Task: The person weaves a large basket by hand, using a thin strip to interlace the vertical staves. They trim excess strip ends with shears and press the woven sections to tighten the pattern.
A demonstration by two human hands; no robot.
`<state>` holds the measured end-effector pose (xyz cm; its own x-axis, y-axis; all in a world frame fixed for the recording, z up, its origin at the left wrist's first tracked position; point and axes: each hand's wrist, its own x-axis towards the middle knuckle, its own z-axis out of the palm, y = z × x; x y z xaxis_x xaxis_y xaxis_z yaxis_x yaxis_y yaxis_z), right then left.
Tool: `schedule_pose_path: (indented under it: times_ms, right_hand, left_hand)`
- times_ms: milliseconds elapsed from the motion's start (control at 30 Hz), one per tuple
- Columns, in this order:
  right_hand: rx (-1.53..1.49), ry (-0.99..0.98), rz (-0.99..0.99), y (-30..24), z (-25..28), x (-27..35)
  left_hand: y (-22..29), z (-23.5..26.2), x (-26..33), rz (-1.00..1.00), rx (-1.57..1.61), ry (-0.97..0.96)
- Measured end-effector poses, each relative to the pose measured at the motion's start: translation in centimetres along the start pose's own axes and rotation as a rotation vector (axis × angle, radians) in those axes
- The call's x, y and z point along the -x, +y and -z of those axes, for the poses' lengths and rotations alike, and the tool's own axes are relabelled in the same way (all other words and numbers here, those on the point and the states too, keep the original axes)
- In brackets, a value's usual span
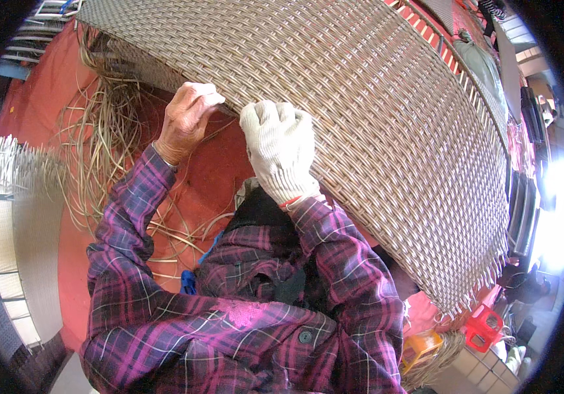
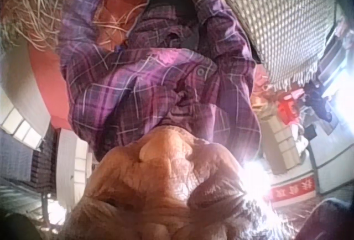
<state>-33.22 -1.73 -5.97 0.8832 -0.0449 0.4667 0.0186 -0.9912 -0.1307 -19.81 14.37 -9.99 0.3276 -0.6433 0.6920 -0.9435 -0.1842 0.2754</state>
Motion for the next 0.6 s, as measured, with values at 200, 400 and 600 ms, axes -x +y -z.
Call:
schedule_pose_path:
  times_ms: [200,400,600]
  right_hand:
    - [0.005,0.036,-0.032,-0.5,-0.7,-0.3]
    - [0.022,0.046,-0.051,-0.8,-0.8,-0.7]
    - [0.036,0.168,0.043,-0.4,-1.8,-0.1]
  left_hand:
    - [0.2,0.1,-0.7,-0.089,-0.057,-0.023]
    - [0.5,0.4,-1.5,-0.072,-0.035,-0.104]
    - [0.4,0.4,-1.9,-0.090,-0.005,-0.158]
